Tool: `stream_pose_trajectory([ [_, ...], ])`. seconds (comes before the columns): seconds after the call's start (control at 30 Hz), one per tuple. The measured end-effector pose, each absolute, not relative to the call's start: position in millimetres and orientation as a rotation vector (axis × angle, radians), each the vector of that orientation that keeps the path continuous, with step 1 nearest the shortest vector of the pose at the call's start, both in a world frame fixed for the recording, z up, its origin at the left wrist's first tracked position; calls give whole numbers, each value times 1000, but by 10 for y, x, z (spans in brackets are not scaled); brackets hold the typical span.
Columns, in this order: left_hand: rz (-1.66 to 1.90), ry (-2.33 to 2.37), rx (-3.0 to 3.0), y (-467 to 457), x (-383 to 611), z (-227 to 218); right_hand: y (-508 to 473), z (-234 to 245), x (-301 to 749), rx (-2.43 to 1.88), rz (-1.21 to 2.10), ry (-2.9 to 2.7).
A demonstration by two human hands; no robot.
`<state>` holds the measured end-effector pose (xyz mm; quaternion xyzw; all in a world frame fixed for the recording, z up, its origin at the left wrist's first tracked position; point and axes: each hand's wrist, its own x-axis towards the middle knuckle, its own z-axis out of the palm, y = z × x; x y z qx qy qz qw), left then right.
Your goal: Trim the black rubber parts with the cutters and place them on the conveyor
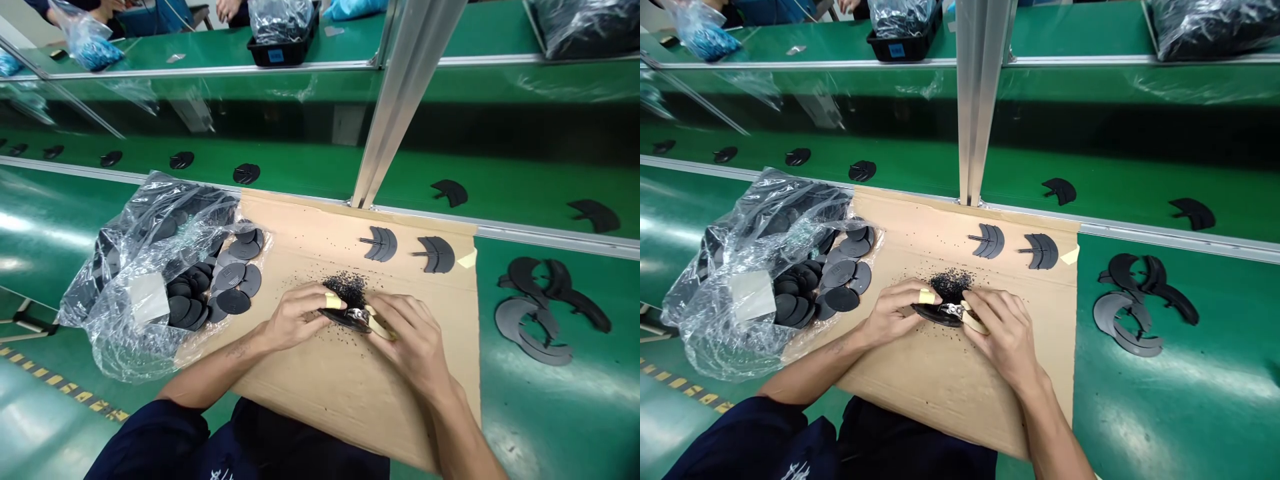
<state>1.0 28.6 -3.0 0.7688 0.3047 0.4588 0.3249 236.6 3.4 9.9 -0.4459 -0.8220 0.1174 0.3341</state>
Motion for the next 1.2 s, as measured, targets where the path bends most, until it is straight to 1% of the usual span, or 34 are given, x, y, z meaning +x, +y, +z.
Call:
stream_pose_trajectory([
  [0.27,1228,757,2050,297,14,5,31,86,2383,-1138,254,-2173],
  [0.6,1249,738,2030,290,-3,-16,36,82,2403,-1097,289,-2173],
  [1.2,1231,726,2046,290,-7,23,3,75,2377,-1157,317,-2134],
])
